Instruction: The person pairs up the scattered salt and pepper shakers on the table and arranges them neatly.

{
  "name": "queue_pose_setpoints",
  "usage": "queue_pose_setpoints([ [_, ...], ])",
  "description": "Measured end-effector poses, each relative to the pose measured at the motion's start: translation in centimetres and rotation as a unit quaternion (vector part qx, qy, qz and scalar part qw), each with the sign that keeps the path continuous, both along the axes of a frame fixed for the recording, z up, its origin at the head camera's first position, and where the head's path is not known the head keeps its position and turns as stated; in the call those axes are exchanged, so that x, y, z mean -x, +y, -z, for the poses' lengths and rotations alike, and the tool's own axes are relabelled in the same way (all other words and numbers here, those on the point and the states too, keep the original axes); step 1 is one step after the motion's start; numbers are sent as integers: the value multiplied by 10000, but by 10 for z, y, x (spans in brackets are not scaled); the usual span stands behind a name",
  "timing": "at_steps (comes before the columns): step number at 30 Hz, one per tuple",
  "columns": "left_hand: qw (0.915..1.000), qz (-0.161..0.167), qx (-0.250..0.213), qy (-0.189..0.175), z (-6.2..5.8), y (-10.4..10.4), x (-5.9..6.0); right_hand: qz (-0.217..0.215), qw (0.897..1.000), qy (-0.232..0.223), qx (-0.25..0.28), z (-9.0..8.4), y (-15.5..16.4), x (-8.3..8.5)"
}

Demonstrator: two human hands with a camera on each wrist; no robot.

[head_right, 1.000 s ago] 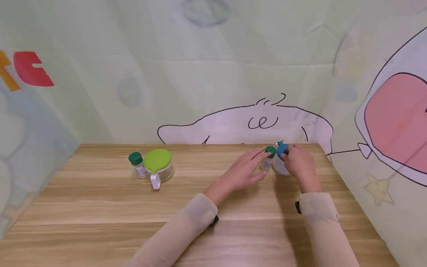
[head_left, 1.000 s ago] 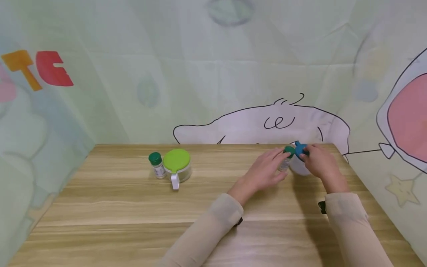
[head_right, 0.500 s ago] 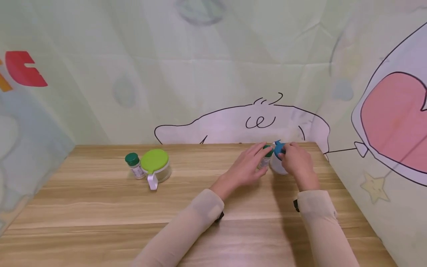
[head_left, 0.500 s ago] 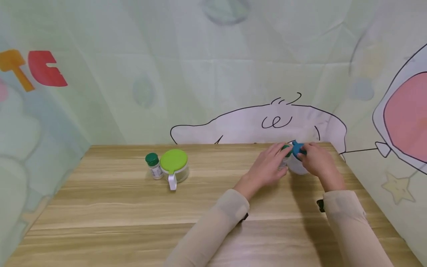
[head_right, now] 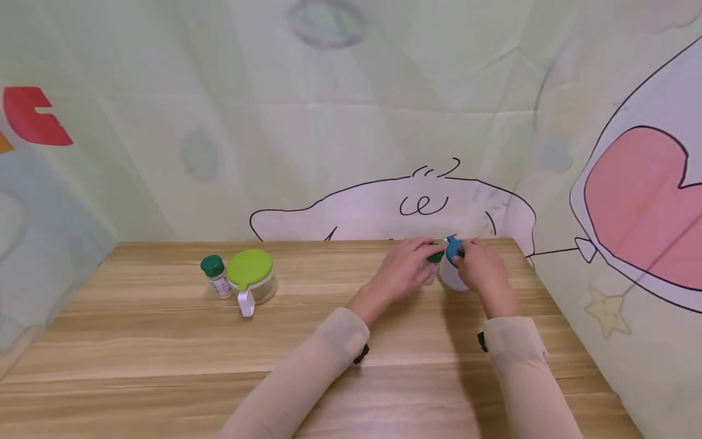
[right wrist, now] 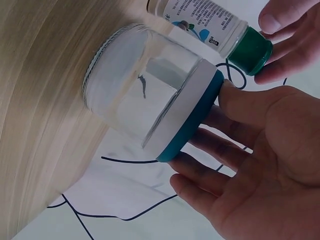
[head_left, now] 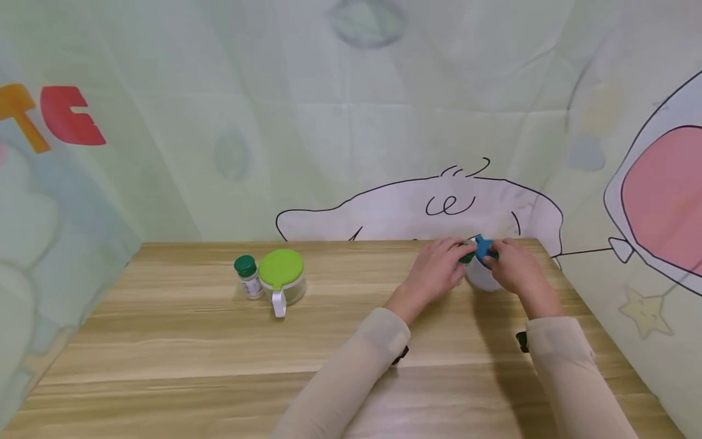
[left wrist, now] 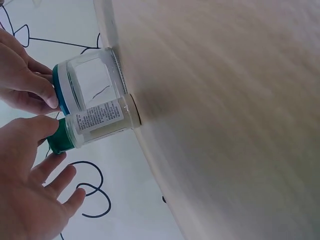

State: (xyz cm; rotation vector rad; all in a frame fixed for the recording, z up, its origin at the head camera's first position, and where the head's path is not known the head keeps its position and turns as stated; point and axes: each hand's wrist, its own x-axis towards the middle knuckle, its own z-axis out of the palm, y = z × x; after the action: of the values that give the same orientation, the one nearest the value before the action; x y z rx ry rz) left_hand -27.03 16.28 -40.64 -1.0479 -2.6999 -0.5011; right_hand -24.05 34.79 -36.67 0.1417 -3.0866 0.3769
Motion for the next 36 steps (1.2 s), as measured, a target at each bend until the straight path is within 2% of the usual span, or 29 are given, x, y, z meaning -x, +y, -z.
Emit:
queue_pose_setpoints([
  [10,9993,-225,-193,231,-6,3,-4,9,10000,-8,7,1,2,2],
  [20,9976,-209,-641,176,-5,0,-6,44,10000,-14,54,1,1,1],
  [26,9960,-169,-878,85,-6,-8,-8,21,9999,-49,117,2,1,2],
  [36,9968,-185,-772,30,-16,-26,-11,-79,9995,-142,256,0,6,3],
])
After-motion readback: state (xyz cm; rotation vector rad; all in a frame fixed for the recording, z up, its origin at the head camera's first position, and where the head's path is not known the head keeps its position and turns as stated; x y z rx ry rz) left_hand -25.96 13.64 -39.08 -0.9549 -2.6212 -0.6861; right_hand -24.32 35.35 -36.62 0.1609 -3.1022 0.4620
